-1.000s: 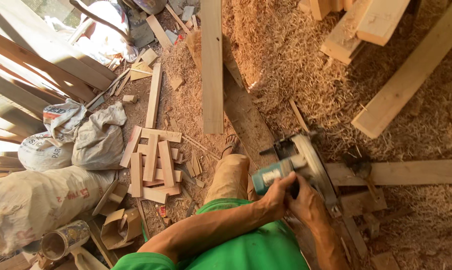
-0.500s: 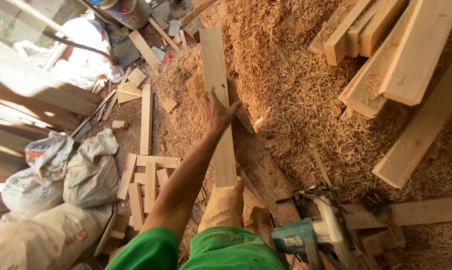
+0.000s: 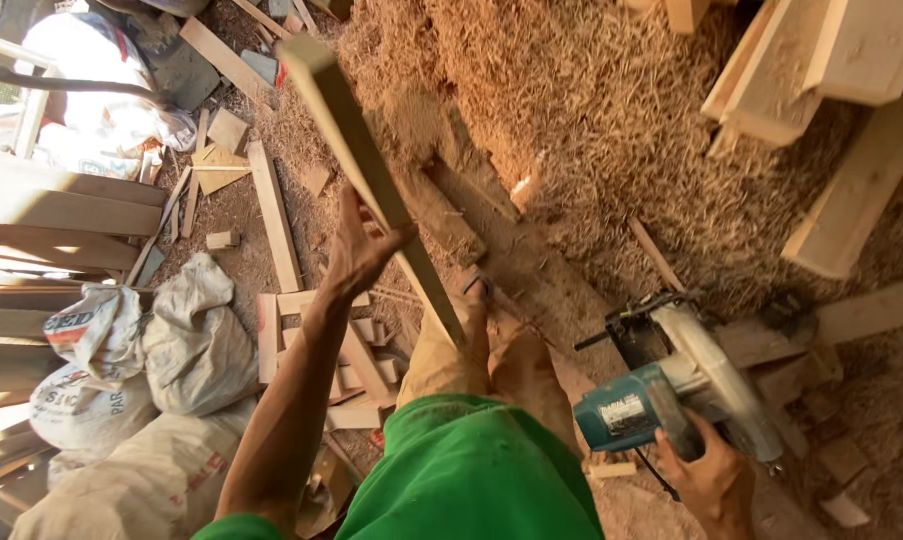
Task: The person cuts narrow wood strips into short pieces using a handheld circular saw, working on a wooden beam. They position each strip against the saw guide, make a cut, move the finished piece aside, and reach for the next strip, repeating the cut cycle throughout the episode.
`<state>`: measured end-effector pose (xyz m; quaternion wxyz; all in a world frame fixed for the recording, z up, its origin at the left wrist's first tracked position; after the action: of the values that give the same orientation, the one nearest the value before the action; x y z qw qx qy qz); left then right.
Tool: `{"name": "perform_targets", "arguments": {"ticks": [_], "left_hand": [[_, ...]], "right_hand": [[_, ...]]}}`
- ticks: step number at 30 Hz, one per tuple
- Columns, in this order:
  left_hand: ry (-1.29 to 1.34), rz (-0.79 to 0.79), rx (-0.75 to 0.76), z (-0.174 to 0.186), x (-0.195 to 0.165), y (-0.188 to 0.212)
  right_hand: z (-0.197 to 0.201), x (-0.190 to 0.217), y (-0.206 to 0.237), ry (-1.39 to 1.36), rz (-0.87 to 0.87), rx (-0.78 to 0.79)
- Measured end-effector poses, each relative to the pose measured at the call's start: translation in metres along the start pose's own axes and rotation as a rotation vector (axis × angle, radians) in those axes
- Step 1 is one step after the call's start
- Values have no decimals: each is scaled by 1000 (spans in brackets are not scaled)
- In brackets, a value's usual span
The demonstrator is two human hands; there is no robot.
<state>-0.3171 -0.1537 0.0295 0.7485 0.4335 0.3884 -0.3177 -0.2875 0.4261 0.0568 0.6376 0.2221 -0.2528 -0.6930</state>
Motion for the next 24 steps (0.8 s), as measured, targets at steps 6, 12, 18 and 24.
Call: {"name": "perform_targets", "arguments": {"ticks": [6, 12, 18, 24], "left_hand": [[-77, -234, 242, -48, 30, 104], [40, -288, 239, -139, 63, 147], [263, -292, 20, -188, 68, 164], [169, -346, -186, -199, 63, 158]], "right_hand": [[10, 12, 71, -416, -113, -82], [-13, 10, 150, -490, -31, -186], [-35, -26, 194, -505, -92, -178], [-47, -53, 201, -450, -133, -201]]}}
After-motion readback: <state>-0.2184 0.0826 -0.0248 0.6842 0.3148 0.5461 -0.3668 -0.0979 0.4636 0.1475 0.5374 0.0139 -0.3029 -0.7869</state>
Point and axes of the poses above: each hand's wrist, its own y-axis away from the middle knuckle, its own z-axis out of the back of the hand, x = y × z, the point moved 6 cm from there along -y, towards the middle knuckle, and after that the axes turned 4 degrees about y, right-handed, at the moved point
